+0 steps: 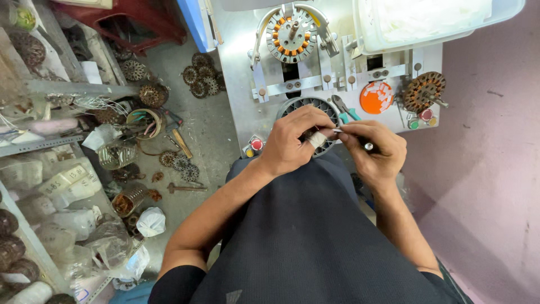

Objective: The person works on the internal copper wiring of an electric motor stator using their hands and a small green tool, eventually using pliers to cut or adjust wires before placing the component into a larger machine.

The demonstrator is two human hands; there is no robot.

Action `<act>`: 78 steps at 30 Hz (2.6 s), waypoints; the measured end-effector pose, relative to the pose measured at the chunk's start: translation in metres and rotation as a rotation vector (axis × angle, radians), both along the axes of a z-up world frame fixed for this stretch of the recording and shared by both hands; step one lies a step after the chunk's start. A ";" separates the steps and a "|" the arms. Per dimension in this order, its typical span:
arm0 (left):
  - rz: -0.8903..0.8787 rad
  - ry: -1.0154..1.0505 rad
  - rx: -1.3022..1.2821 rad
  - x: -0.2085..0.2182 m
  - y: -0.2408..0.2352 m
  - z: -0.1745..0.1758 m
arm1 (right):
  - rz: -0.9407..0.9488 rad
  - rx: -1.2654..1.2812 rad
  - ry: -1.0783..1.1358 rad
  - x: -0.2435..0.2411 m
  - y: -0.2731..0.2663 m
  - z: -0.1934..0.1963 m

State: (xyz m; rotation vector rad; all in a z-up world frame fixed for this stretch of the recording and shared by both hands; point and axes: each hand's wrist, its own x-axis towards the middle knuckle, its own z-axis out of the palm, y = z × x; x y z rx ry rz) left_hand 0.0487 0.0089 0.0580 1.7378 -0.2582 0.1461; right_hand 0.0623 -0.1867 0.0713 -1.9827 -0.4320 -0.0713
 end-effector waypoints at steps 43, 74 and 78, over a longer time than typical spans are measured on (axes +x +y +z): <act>-0.394 0.206 -0.369 0.019 0.052 -0.111 | 0.014 -0.509 -0.147 -0.013 0.046 -0.037; -0.240 0.259 -0.469 0.010 0.036 -0.117 | 0.066 -0.132 0.719 0.024 0.028 -0.054; -0.419 0.285 -0.474 0.008 0.053 -0.115 | -0.100 0.438 0.830 0.012 0.022 -0.049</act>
